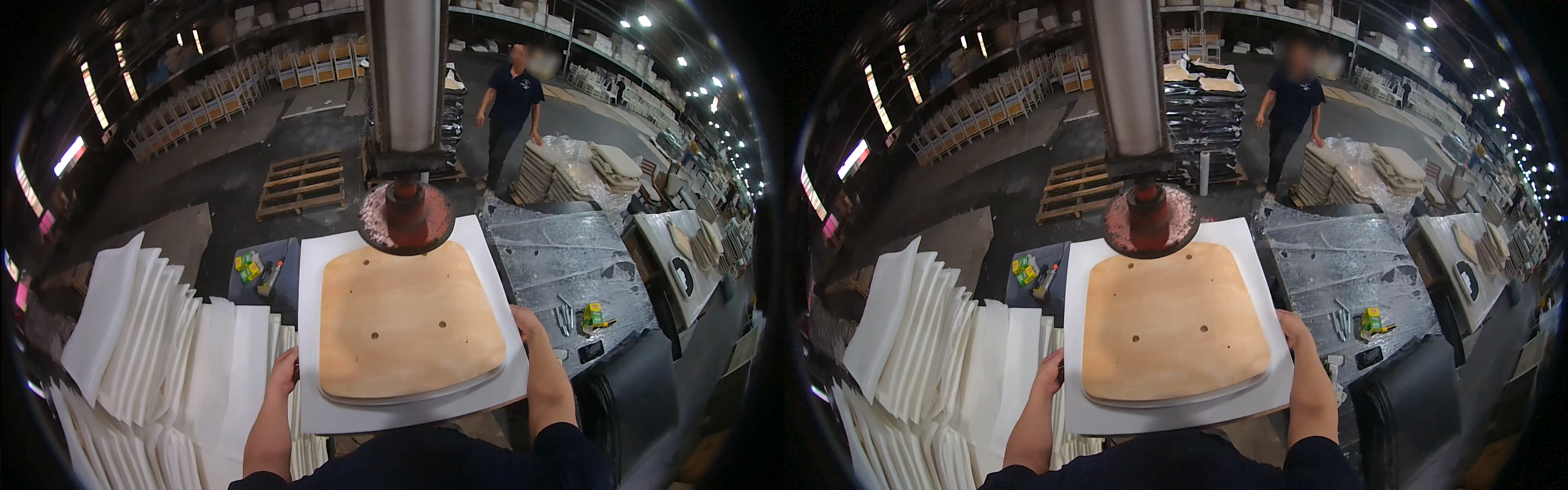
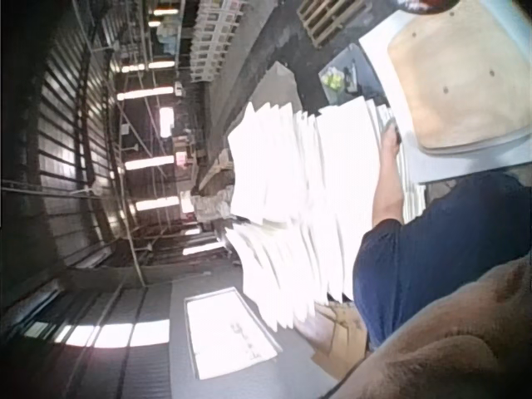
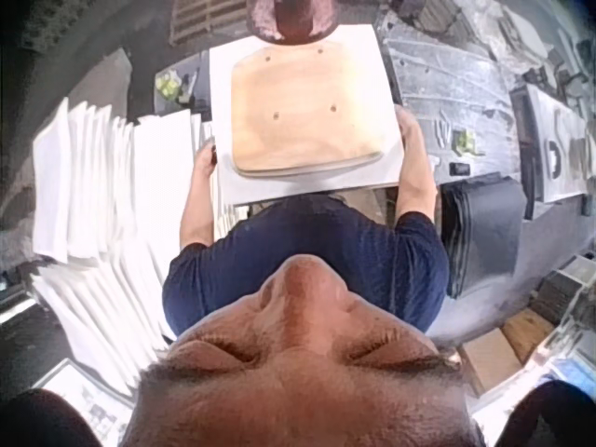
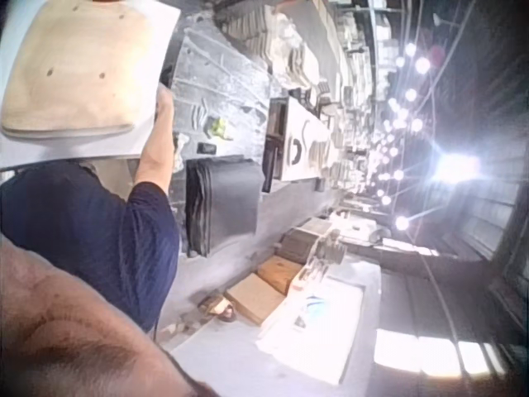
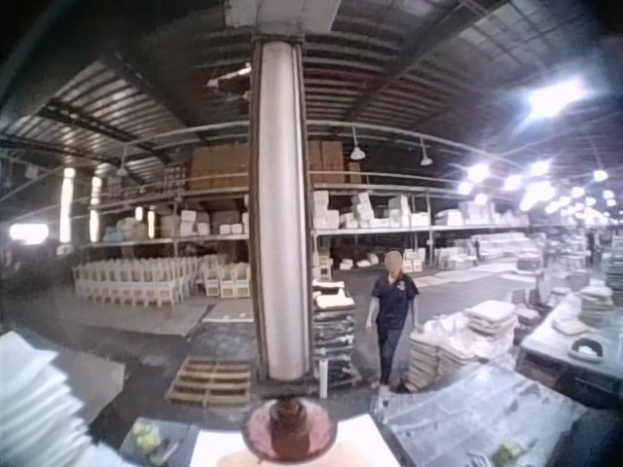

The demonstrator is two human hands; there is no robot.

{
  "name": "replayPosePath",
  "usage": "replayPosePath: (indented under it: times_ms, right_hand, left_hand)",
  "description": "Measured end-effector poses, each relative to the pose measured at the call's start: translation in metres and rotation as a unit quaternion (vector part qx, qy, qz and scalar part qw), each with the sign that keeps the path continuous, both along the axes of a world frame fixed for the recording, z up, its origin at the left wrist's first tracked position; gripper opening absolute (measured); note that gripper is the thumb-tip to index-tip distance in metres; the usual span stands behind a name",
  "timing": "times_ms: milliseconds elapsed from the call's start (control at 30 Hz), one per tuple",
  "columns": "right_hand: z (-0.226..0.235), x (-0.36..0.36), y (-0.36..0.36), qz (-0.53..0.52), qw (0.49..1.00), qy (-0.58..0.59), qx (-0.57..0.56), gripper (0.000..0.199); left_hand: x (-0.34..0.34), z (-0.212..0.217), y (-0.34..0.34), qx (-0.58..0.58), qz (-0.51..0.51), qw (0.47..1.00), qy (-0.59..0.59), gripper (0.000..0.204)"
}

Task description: The person assembles a cushion by layering foam, fabric, and a wooden board on a press. They use a pneumatic nail gun to secure the fabric around the edges while a coworker applies adhesive. The finished cushion is then placed on a nearby table.

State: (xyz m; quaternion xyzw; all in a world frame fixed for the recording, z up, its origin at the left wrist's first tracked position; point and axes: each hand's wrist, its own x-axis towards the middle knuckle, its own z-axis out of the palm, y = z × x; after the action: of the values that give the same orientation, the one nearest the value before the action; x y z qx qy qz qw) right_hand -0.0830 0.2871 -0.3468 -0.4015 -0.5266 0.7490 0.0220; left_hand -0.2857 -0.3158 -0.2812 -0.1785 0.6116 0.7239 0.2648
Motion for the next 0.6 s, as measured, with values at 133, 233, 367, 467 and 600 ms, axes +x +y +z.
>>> replayPosePath:
  times_ms: [133, 233, 367, 467, 600]
  right_hand:
    - [0.001, 0.0, 0.001, 0.01, 0.999, 0.003, 0.05, 0.024]
    - [0.01, -0.012, 0.0, 0.023, 0.989, -0.063, 0.134, 0.026]
    - [0.015, -0.016, -0.009, -0.001, 0.912, -0.13, 0.39, 0.033]
    - [0.027, -0.018, -0.023, 0.065, 0.821, -0.15, 0.547, 0.036]
    - [0.051, -0.028, -0.068, 0.116, 0.817, -0.188, 0.533, 0.033]
  left_hand:
    - [-0.017, 0.0, 0.024, 0.023, -0.008, 0.999, 0.047, 0.027]
    - [-0.023, 0.004, 0.013, -0.016, -0.072, 0.996, 0.042, 0.024]
    - [-0.034, 0.003, 0.029, -0.155, -0.179, 0.97, 0.052, 0.022]
    - [-0.032, -0.002, 0.041, -0.285, -0.199, 0.933, 0.091, 0.04]
    - [-0.004, -0.01, 0.028, -0.4, -0.173, 0.887, 0.151, 0.058]
